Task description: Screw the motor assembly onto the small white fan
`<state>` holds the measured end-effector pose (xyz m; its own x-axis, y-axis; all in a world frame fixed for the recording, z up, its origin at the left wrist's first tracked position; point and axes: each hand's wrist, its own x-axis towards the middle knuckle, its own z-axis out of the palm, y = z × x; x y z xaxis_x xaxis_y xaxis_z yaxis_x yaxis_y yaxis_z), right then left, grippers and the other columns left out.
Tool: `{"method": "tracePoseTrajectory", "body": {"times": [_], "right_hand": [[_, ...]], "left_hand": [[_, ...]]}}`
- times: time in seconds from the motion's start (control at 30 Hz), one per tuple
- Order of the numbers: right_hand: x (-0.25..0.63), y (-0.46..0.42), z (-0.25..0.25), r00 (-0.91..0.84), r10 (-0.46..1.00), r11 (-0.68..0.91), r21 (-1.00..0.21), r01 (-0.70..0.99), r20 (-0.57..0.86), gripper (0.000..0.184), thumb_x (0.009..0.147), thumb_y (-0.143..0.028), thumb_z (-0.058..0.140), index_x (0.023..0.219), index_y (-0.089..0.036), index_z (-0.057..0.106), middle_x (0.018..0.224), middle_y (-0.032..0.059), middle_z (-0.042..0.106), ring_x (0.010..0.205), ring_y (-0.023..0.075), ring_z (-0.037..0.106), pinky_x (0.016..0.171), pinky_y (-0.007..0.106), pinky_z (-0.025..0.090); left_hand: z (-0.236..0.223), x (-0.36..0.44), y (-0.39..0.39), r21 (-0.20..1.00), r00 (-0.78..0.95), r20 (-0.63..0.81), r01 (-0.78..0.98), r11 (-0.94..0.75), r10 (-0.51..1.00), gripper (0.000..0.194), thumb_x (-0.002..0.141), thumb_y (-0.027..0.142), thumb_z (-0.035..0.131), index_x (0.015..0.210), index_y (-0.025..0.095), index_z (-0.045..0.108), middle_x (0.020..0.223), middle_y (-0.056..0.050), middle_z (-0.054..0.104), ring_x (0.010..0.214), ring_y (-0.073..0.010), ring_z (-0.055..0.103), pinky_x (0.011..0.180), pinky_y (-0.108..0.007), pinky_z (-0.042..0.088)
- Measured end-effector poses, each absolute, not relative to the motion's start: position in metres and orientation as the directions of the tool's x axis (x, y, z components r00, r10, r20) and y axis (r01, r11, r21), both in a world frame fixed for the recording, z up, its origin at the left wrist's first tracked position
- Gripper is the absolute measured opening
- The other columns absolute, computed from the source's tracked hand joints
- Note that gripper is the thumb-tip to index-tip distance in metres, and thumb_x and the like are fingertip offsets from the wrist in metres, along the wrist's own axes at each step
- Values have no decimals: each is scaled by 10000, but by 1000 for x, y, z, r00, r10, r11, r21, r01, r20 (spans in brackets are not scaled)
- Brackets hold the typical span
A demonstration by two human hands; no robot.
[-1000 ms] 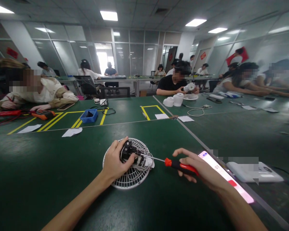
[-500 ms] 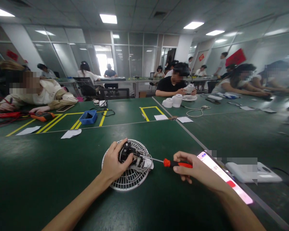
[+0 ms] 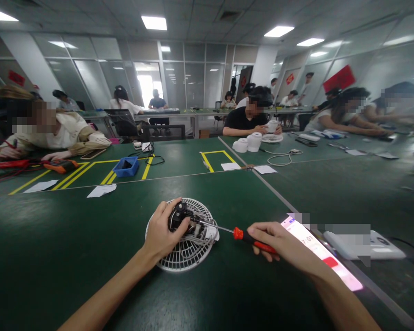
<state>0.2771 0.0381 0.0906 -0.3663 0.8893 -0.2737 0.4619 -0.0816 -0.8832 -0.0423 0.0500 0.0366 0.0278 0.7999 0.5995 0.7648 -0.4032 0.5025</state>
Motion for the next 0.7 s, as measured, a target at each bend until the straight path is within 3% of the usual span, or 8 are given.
{"method": "tracePoseTrajectory", "body": {"times": [0.13, 0.5, 0.7], "right_hand": [[275, 37, 92, -348, 895, -102, -886, 452, -281, 585, 878, -734, 553, 687, -183, 602, 544, -19, 560, 432, 86, 428, 428, 228, 285], [275, 38, 94, -329, 898, -126, -889, 441, -291, 568, 821, -727, 633, 684, -176, 619, 593, 8, 628, 428, 83, 452, 421, 230, 288], [276, 40, 87, -291, 925, -94, -888, 451, -245, 616, 926, -702, 474, 678, -169, 657, 507, -14, 541, 425, 95, 447, 440, 238, 317]], "left_hand": [[38, -42, 50, 515, 32, 587, 756, -404, 809, 482, 917, 501, 602, 1314, 229, 593, 927, -27, 559, 849, -210, 613, 801, -378, 542], [41, -38, 49, 532, 22, 587, 742, -406, 809, 440, 890, 446, 631, 1269, 225, 591, 987, -42, 595, 900, -221, 624, 842, -386, 537], [42, -37, 49, 542, 5, 574, 747, -384, 819, 448, 894, 457, 613, 1273, 221, 588, 979, -41, 586, 885, -224, 621, 806, -378, 535]]}}
